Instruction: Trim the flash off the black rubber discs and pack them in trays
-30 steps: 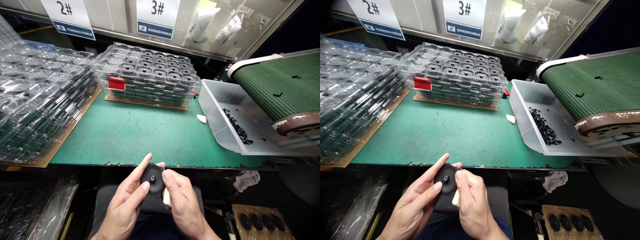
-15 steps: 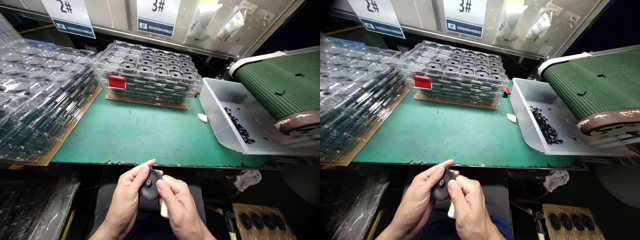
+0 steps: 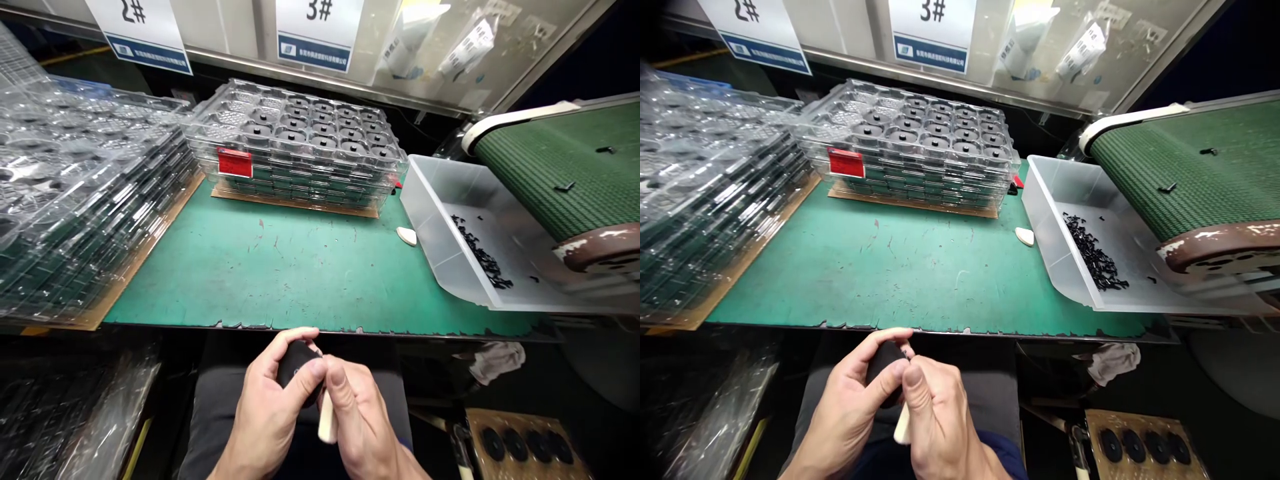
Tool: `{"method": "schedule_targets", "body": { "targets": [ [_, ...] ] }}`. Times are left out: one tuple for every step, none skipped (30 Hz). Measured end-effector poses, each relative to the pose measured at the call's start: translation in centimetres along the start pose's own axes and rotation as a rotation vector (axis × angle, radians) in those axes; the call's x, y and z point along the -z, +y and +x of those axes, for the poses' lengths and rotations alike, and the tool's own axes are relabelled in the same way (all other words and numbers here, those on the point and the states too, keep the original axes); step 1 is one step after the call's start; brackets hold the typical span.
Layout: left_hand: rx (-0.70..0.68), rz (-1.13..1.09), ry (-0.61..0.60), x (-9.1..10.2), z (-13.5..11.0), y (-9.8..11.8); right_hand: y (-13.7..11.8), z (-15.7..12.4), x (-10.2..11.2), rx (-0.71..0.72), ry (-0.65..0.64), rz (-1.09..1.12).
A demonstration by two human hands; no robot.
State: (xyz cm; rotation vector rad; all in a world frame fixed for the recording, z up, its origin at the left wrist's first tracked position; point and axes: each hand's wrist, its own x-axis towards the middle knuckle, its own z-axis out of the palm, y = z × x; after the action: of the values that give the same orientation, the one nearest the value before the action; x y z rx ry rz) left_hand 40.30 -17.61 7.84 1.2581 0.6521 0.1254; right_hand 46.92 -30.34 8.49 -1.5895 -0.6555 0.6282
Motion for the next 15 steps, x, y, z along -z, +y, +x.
{"method": "schedule_targets", "body": {
  "targets": [
    [-0.003, 0.001, 0.02, 0.0, 0.2, 0.1, 0.1, -0.1, -0.2, 0.028, -0.015, -0.023],
    [0.007, -0.025, 0.038, 0.0, 0.4, 0.1, 0.1, -0.2, -0.3, 0.043, -0.021, -0.051],
    [0.028, -0.065, 0.051, 0.0, 0.6, 0.1, 0.2, -0.2, -0.3, 0.047, -0.021, -0.074],
    [0.055, -0.11, 0.062, 0.0, 0.9, 0.0, 0.2, -0.2, -0.3, 0.031, -0.014, -0.082],
    [0.083, -0.153, 0.072, 0.1, 1.2, -0.1, 0.2, -0.1, -0.1, 0.001, -0.007, -0.07],
    [0.108, -0.188, 0.079, 0.3, 1.4, -0.3, 0.1, -0.1, 0.1, -0.04, 0.006, -0.036],
    [0.125, -0.213, 0.083, 0.4, 1.7, -0.5, 0.1, 0.0, 0.4, -0.087, 0.023, 0.017],
    [0.137, -0.234, 0.083, 0.7, 1.9, -0.6, 0.0, 0.1, 0.8, -0.132, 0.044, 0.076],
    [0.148, -0.256, 0.083, 0.9, 2.1, -0.8, 0.0, 0.1, 1.1, -0.175, 0.065, 0.129],
    [0.155, -0.275, 0.085, 1.2, 2.2, -0.9, -0.1, 0.2, 1.5, -0.213, 0.083, 0.172],
    [0.159, -0.288, 0.087, 1.5, 2.2, -0.9, -0.1, 0.2, 1.9, -0.243, 0.091, 0.204],
    [0.159, -0.295, 0.089, 1.7, 2.2, -0.8, 0.0, 0.2, 2.2, -0.27, 0.092, 0.225],
    [0.156, -0.298, 0.082, 1.9, 2.1, -0.6, 0.0, 0.1, 2.4, -0.291, 0.085, 0.236],
    [0.155, -0.298, 0.06, 2.1, 1.9, -0.4, 0.1, 0.1, 2.6, -0.307, 0.075, 0.239],
    [0.153, -0.294, 0.019, 2.3, 1.7, -0.2, 0.1, 0.1, 2.7, -0.322, 0.067, 0.237]
  ]
}}
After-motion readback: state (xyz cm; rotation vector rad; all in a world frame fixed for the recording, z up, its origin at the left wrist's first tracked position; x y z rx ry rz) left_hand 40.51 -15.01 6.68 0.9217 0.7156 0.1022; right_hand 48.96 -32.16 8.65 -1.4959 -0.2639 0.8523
